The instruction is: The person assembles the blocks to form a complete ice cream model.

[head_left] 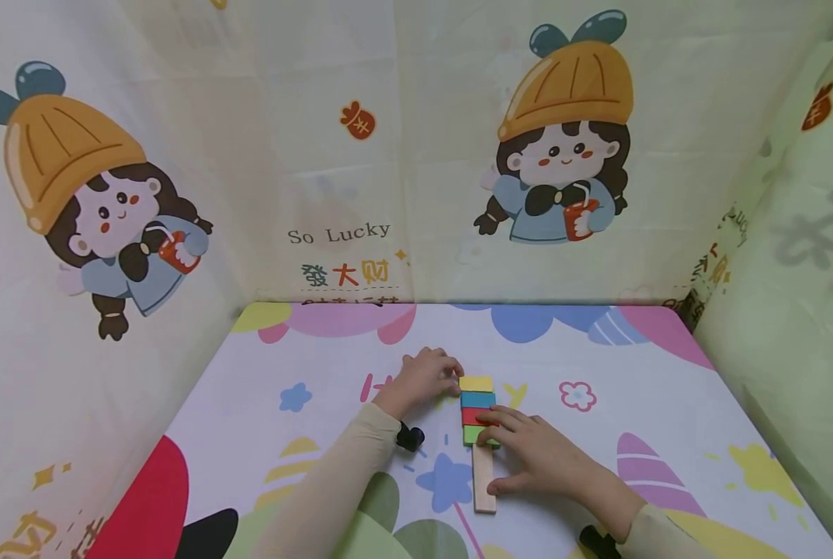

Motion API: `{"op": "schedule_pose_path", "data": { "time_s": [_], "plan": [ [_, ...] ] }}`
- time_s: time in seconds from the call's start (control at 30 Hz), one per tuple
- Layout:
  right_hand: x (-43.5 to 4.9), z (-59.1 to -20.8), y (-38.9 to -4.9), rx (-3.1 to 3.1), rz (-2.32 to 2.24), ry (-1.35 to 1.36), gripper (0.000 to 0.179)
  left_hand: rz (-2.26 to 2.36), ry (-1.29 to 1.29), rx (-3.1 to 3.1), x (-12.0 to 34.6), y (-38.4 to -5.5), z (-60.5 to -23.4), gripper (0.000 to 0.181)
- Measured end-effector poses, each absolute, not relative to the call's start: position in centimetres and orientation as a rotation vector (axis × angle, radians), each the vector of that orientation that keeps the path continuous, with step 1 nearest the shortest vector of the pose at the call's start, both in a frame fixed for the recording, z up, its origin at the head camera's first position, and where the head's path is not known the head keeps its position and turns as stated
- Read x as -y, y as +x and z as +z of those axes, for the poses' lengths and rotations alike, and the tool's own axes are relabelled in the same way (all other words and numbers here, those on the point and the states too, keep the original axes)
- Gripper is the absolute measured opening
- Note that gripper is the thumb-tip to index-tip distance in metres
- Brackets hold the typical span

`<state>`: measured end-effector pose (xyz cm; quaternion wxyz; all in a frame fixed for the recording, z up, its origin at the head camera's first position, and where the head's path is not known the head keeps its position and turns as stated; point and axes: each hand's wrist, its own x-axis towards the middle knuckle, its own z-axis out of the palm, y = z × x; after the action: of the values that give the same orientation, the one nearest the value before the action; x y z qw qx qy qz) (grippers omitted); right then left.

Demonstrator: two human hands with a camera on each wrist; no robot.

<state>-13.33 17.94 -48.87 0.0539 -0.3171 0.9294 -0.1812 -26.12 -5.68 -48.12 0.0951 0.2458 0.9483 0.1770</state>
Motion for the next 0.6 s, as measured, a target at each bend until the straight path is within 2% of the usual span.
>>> {"op": "schedule_pose_path", "data": {
  "time_s": [0.6],
  "plan": [
    [-17.89,-48.63,-13.15,-2.828,-0.541,-0.995,0.062,0.460,0.752,-2.801,5.59,-25.26,-47.95,0.032]
  ]
}}
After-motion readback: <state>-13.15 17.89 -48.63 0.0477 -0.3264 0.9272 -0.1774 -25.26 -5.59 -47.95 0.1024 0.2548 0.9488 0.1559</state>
